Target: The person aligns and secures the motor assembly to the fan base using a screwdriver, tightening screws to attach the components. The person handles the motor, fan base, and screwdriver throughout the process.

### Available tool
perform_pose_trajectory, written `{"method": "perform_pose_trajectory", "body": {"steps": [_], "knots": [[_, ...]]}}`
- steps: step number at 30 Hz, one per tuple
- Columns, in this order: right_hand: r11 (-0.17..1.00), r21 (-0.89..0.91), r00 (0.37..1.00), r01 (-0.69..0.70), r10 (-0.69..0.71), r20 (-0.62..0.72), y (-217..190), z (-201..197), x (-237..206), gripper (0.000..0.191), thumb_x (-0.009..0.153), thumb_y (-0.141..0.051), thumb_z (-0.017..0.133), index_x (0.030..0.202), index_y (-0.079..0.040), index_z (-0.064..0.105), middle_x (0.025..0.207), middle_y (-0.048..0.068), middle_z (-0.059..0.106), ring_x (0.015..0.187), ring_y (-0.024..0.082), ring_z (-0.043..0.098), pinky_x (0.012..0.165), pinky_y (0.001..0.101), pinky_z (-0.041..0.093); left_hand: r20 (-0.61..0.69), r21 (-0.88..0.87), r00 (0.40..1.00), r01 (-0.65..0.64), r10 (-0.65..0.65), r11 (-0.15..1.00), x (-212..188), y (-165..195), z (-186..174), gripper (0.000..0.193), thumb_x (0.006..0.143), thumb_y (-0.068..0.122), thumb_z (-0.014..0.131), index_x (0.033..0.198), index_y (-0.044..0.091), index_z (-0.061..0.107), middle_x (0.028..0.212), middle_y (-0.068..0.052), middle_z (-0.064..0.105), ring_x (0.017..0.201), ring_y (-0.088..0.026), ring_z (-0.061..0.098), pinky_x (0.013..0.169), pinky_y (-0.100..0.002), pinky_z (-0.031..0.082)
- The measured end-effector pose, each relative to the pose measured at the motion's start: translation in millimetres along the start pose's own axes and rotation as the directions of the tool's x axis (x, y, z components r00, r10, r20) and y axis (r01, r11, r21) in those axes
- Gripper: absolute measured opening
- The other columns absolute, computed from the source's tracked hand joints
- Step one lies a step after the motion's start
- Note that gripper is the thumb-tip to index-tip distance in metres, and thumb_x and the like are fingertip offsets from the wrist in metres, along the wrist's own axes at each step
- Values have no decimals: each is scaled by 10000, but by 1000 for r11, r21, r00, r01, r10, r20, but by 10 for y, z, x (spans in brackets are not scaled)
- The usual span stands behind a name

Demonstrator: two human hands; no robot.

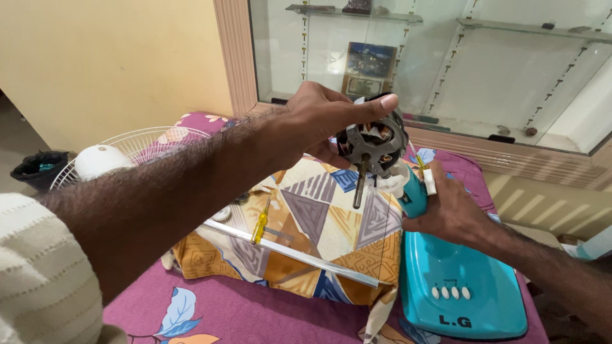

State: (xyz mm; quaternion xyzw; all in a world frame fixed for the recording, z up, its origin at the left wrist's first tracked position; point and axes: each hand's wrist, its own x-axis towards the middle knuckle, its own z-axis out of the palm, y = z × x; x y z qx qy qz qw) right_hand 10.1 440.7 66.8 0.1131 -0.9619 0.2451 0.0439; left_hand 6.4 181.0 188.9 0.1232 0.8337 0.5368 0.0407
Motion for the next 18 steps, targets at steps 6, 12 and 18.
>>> {"method": "perform_pose_trajectory", "body": {"steps": [6,12,18], "knots": [[996,34,996,-84,84,-16,-120,-85,-47,879,629,-247,934,1231,-6,340,838,191,739,816,333,780,758,458,620,15,-77,1000,-15,16,997,8,-71,-28,774,694,640,753,1036,-54,774,892,-216,819,727,-256,849,597,-335,727],[997,-77,982,4,-19,-187,-145,-93,-83,895,571,-297,966,1195,-12,392,862,184,709,855,357,738,788,468,578,-31,-114,991,128,-132,985,-4,-114,-46,760,730,626,748,1044,-66,762,895,-219,799,729,-271,827,619,-328,718],[994,-112,966,8,-37,-254,-92,-101,-98,696,608,-242,867,1079,3,416,815,193,714,818,358,749,777,500,585,-16,-221,984,171,-179,960,-35,-174,-43,691,733,591,756,1085,-4,770,958,-181,775,764,-237,802,596,-313,706]]}}
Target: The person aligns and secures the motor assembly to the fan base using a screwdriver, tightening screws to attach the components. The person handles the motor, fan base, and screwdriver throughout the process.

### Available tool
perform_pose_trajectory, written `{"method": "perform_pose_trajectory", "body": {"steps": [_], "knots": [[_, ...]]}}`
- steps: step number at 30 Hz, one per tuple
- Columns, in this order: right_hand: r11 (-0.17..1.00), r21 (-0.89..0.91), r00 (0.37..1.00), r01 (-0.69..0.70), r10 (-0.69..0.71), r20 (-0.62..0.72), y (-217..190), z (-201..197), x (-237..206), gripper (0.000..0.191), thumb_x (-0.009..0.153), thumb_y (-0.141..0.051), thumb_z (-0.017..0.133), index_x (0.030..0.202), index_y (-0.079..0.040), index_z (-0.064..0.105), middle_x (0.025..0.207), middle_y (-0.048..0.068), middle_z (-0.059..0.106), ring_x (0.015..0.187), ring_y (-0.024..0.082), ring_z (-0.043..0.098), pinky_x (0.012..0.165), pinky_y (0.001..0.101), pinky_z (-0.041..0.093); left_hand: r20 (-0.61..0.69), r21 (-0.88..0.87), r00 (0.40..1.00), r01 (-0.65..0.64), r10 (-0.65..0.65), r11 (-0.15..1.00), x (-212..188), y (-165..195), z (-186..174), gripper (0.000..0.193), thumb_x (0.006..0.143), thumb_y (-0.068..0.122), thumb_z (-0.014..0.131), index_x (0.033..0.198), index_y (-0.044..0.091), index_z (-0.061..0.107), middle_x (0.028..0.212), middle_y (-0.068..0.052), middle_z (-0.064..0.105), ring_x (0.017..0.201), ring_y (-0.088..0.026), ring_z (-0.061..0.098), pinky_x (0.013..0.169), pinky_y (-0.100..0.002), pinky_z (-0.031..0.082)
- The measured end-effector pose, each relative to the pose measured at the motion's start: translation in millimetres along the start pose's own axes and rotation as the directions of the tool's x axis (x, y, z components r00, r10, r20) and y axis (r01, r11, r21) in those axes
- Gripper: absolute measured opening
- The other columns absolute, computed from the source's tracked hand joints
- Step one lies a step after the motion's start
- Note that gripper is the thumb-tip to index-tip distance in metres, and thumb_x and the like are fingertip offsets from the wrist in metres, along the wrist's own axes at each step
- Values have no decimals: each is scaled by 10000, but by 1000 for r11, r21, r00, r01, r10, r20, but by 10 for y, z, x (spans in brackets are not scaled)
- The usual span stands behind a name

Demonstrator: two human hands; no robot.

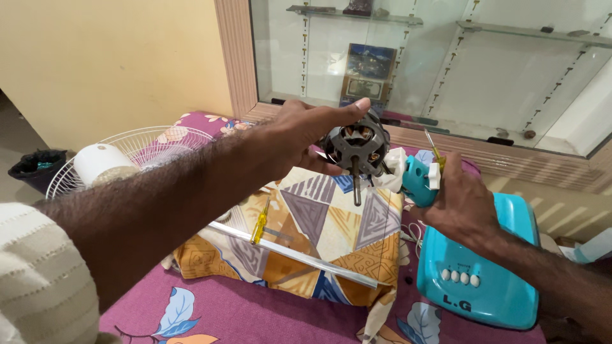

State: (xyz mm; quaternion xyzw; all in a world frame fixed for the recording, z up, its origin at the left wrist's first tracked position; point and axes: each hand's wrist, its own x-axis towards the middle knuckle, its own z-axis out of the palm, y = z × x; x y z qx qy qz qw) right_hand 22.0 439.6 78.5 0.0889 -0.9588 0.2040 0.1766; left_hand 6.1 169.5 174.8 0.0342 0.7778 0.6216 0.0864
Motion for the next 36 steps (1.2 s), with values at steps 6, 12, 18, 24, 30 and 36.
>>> {"method": "perform_pose_trajectory", "body": {"steps": [6,12,18,24,30,36], "knots": [[997,-75,999,33,-36,-33,44,21,22,658,597,-237,877,1036,-7,445,811,191,693,811,368,734,757,518,580,-6,-52,999,36,-37,998,-20,4,-19,616,741,484,783,1084,-25,747,930,-189,767,757,-267,784,592,-303,681],[987,-159,1000,-5,5,2,72,59,32,676,611,-302,883,1051,-8,462,770,168,695,734,323,728,689,496,600,61,-79,998,10,-5,997,-61,9,-72,570,726,414,722,1080,-32,731,917,-164,782,778,-265,802,648,-341,698],[962,-264,995,70,-87,-51,104,59,13,647,638,-315,882,1047,-17,478,789,164,664,706,307,715,599,479,599,68,-93,996,62,-56,994,-76,-63,-91,529,751,355,645,1125,-18,663,990,-169,702,841,-306,772,738,-448,686],[951,-266,974,155,-193,-120,85,39,-12,642,578,-243,885,1047,-17,510,835,152,676,743,309,719,569,469,598,63,-162,994,98,-89,982,-48,-161,-127,453,715,304,611,1093,54,611,1069,-156,622,905,-352,707,777,-525,641],[944,-250,958,213,-252,-135,15,1,-20,596,598,-277,890,1004,-24,534,800,143,662,685,292,711,544,455,595,52,-197,996,86,-77,977,-63,-210,-177,370,684,245,584,995,46,585,1050,-148,558,910,-370,658,749,-574,633],[929,-306,925,209,-289,-246,-29,14,-34,586,703,-424,886,976,-19,561,787,131,648,651,263,689,528,433,570,23,-210,999,52,-48,976,-66,-230,-204,335,657,192,562,958,49,598,1054,-122,560,910,-371,625,726,-572,624]]}}
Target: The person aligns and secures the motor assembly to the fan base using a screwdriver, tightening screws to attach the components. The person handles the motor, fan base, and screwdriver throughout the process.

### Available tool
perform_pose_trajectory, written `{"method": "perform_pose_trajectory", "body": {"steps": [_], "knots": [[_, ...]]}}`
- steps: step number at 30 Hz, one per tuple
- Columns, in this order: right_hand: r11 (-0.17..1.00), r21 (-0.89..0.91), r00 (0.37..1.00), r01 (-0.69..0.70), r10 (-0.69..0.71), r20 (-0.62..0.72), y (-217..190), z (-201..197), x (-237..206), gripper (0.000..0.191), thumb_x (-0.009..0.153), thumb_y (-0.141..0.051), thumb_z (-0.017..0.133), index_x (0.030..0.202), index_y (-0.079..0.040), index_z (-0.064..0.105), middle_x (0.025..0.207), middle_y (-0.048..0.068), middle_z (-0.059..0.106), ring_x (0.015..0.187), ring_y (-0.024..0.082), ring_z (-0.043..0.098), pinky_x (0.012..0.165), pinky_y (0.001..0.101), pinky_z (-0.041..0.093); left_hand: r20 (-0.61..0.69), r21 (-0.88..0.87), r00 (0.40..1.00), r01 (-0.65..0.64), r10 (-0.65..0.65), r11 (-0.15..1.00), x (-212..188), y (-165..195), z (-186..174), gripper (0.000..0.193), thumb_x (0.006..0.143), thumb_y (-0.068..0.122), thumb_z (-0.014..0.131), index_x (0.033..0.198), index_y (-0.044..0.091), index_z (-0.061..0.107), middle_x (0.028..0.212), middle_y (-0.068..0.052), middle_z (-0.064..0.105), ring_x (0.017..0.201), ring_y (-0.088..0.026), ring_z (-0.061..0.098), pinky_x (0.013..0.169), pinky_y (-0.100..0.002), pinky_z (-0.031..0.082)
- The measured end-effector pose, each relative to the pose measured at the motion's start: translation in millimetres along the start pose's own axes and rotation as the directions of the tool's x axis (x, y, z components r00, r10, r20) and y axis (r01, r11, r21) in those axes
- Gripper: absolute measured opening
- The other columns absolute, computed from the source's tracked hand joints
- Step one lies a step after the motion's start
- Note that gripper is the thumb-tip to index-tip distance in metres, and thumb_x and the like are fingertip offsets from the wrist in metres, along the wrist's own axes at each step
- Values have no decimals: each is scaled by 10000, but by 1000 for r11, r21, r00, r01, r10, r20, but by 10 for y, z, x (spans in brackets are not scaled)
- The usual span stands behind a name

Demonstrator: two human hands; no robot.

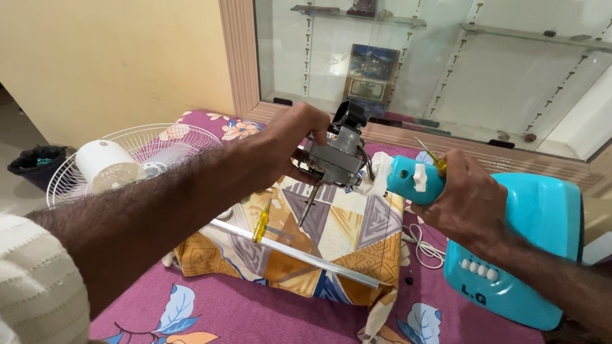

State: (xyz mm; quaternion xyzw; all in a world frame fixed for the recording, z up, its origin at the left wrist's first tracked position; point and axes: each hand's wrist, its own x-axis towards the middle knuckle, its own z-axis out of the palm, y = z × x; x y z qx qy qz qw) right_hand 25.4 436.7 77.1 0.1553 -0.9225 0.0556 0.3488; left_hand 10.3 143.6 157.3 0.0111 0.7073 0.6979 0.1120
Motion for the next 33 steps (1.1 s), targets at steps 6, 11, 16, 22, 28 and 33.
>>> {"method": "perform_pose_trajectory", "body": {"steps": [6,11,16,22,28,33], "knots": [[993,-87,951,77,-99,-294,19,61,-25,709,767,-624,860,966,-3,581,838,142,614,697,268,655,556,429,539,-44,10,998,-38,38,999,89,-30,-9,271,637,111,564,885,11,608,980,-140,583,894,-338,644,723,-549,648],[993,-83,921,83,-108,-374,96,119,-4,658,812,-575,885,1022,-28,586,900,147,612,795,305,644,659,471,525,-7,12,996,-84,84,996,77,-35,11,392,615,65,586,1004,111,567,930,-88,557,865,-277,606,734,-505,582],[993,-35,919,110,-115,-377,204,170,7,629,844,-505,898,1105,-37,569,1024,143,598,956,323,616,805,497,492,168,44,967,-202,192,978,-11,-4,58,692,586,23,696,1210,126,417,952,-109,613,945,-283,683,860,-445,570],[992,-47,918,118,-127,-376,328,208,52,656,869,-484,907,1167,-43,524,1102,146,545,1065,307,526,949,500,403,276,158,910,-360,309,920,-115,44,31,768,538,-31,782,1190,114,402,1010,-128,675,1009,-236,666,935,-372,555],[990,-71,890,122,-141,-433,384,226,122,577,986,-440,899,1180,-61,510,1120,107,554,1040,260,510,1003,457,394,245,9,903,-365,352,931,-111,-14,33,723,524,-58,764,1148,93,429,1004,-125,626,974,-248,652,835,-437,597],[985,-99,888,141,-170,-426,389,175,165,549,970,-450,859,1159,-70,510,1096,100,555,1031,245,514,1002,461,393,216,-68,920,-320,327,945,-55,-47,-7,739,538,-62,783,1186,78,457,1025,-138,650,1005,-265,683,904,-403,583]]}}
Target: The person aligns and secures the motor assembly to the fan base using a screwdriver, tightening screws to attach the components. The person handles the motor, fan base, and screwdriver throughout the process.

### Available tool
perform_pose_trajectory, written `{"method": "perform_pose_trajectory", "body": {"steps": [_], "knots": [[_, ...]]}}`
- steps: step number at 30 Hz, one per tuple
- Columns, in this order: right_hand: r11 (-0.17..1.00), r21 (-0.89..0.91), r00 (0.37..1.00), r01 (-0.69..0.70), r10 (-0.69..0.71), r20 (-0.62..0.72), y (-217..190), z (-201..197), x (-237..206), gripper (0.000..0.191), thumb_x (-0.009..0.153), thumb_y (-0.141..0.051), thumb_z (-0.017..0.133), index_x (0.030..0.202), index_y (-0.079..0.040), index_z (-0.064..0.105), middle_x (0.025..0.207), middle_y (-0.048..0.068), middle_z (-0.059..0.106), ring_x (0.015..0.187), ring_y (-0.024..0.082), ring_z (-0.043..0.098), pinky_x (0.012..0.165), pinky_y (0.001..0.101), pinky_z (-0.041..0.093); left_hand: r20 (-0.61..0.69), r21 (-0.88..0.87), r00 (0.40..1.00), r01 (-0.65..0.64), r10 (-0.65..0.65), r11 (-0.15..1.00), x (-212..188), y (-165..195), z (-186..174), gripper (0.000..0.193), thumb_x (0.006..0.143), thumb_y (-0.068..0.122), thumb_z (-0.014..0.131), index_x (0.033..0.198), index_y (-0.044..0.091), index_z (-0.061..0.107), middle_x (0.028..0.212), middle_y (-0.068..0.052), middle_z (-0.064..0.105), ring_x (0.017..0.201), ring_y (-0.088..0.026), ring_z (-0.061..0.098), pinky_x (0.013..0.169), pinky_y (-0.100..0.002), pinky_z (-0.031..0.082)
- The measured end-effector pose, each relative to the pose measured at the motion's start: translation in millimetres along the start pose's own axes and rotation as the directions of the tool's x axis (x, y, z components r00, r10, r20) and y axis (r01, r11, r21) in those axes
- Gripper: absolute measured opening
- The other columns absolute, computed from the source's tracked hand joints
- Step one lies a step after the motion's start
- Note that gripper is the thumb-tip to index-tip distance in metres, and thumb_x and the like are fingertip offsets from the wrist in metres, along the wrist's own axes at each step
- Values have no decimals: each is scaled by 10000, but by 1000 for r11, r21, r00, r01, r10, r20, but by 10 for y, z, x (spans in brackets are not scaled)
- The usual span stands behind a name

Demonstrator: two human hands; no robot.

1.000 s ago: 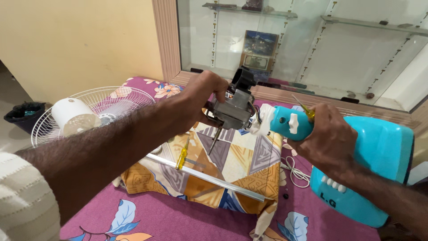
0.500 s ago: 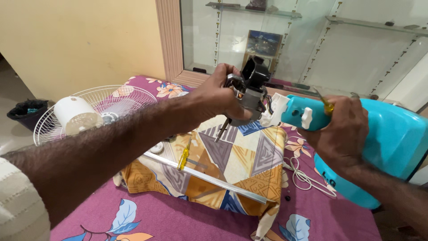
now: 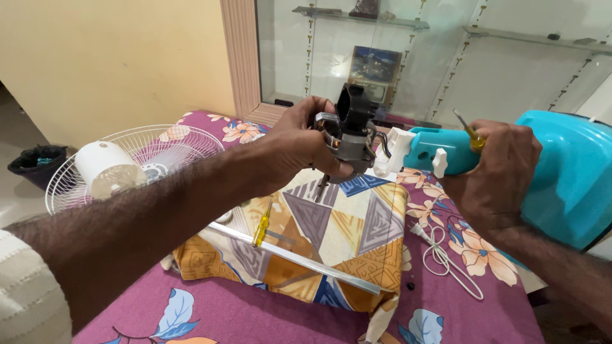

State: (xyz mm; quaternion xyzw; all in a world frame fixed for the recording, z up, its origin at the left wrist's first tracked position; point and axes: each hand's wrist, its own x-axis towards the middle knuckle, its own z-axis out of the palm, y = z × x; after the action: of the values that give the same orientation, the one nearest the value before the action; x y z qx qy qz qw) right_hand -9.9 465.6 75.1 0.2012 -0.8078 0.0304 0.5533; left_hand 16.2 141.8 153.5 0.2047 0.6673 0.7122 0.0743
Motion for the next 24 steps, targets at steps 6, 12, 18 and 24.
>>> {"method": "perform_pose_trajectory", "body": {"steps": [6,12,18,24], "knots": [[999,20,999,40,-40,-20,-13,3,77,577,921,-469,860,1116,-53,511,1050,117,564,1046,263,532,984,479,393,-44,-99,996,70,-74,993,23,-56,-40,755,553,-84,754,1215,45,415,1048,-180,602,1018,-317,682,921,-468,589],[997,31,998,67,-67,-24,-8,13,93,480,989,-352,881,1090,-71,504,1089,90,594,1083,241,548,1025,475,391,-88,-113,988,119,-130,986,-2,-117,-62,793,566,-72,738,1272,45,396,1117,-197,569,1045,-325,669,919,-472,583],[994,47,995,98,-96,-31,-23,-23,110,448,956,-279,884,1099,-81,509,1125,72,616,1114,252,558,1035,468,385,-127,-108,970,196,-209,975,-36,-85,-26,788,607,-59,731,1311,46,392,1099,-172,616,1034,-310,685,902,-509,585],[988,86,991,130,-127,-39,-20,-70,163,483,940,-292,915,1075,-74,505,1119,67,636,1107,264,567,1009,474,381,-37,-79,969,240,-244,968,-95,-38,-34,429,702,27,729,1127,41,671,1032,-106,735,1008,-255,708,882,-510,581]]}}
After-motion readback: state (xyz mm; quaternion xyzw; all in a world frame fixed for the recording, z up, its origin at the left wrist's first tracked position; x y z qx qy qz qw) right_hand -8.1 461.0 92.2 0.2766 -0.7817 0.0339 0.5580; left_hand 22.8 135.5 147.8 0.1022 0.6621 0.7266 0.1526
